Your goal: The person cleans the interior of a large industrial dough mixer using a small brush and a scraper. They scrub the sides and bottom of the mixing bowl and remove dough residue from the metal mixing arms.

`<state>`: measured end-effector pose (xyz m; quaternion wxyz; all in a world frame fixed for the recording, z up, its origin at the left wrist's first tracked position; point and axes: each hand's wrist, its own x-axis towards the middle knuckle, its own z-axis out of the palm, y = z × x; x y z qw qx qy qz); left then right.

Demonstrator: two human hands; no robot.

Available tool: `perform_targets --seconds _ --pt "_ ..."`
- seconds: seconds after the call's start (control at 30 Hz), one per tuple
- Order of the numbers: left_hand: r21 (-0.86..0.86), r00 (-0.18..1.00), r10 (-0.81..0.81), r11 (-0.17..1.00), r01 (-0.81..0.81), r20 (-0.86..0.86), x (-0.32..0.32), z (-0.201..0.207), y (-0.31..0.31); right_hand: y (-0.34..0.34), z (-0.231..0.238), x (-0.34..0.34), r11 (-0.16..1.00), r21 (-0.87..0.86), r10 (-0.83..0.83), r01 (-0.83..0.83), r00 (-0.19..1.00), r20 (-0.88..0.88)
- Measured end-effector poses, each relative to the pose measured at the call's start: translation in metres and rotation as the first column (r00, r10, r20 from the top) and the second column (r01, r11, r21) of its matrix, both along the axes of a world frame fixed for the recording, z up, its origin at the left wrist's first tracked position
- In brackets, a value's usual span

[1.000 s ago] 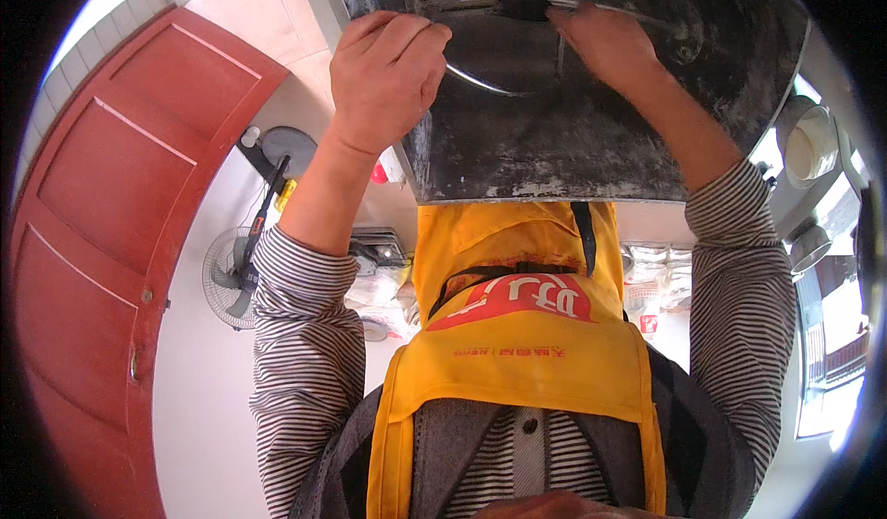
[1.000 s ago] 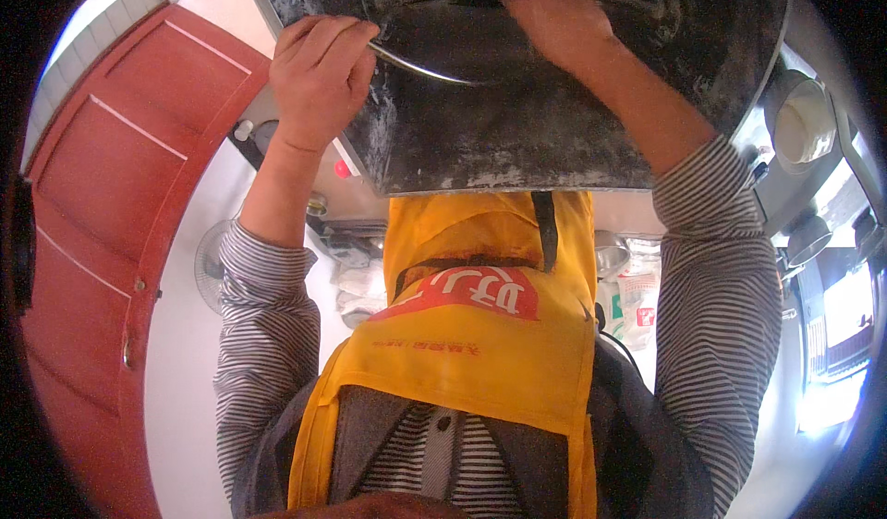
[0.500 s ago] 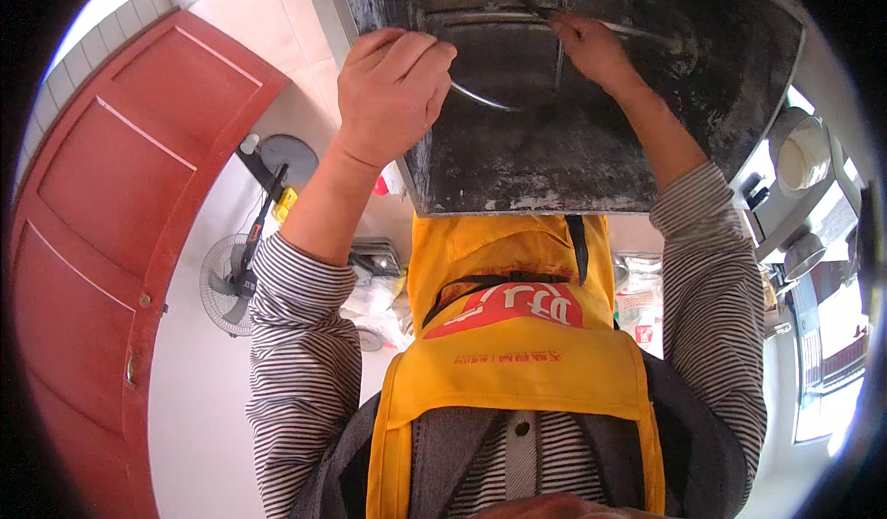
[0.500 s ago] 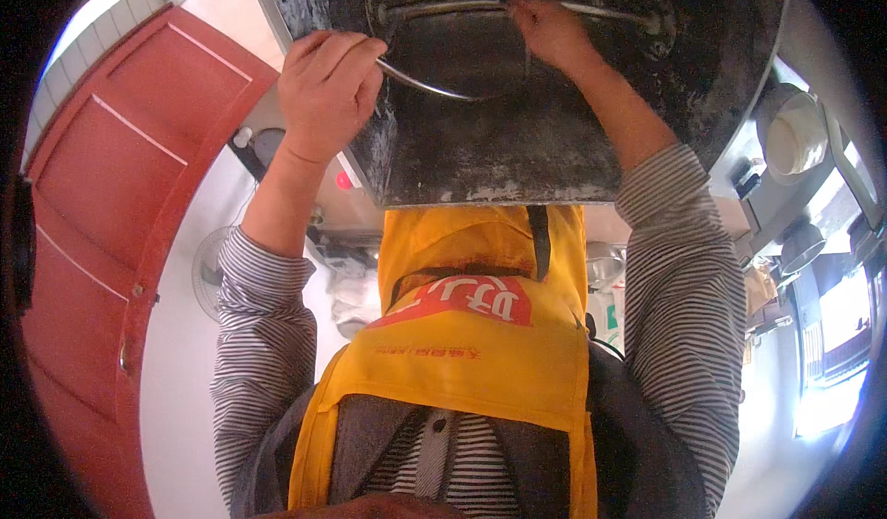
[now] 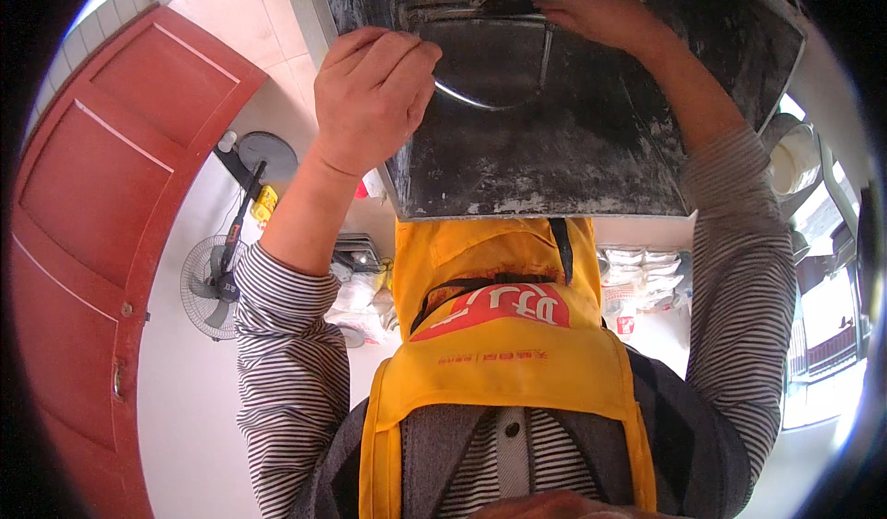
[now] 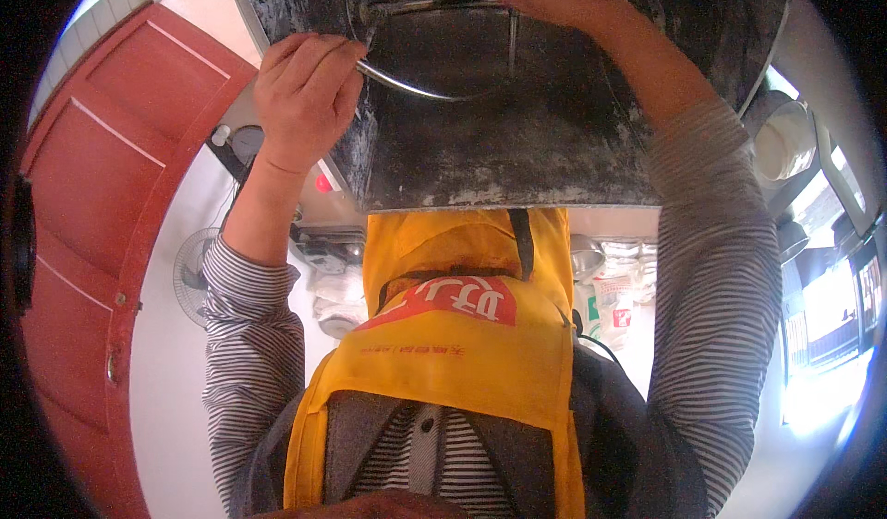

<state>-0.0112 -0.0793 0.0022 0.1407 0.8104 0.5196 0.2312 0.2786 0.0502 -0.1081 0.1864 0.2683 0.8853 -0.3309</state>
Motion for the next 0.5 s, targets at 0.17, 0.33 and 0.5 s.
perform_targets --seconds 0.17,0.33,0.5 --pt "-0.004 1.000 0.011 1.000 -0.011 -0.028 -0.001 0.001 -0.004 0.000 0.012 -0.014 0.924 -0.264 -0.311 0.275 0.945 -0.103" --pt "-0.054 1.000 0.007 0.999 -0.007 0.009 0.000 0.003 0.002 -0.046 -0.013 -0.024 0.917 -0.281 -0.290 0.282 0.957 0.013" --pt "-0.073 1.000 0.008 0.997 -0.010 -0.020 0.000 0.009 -0.001 -0.078 0.007 -0.030 0.893 -0.168 -0.449 0.419 0.860 -0.243"
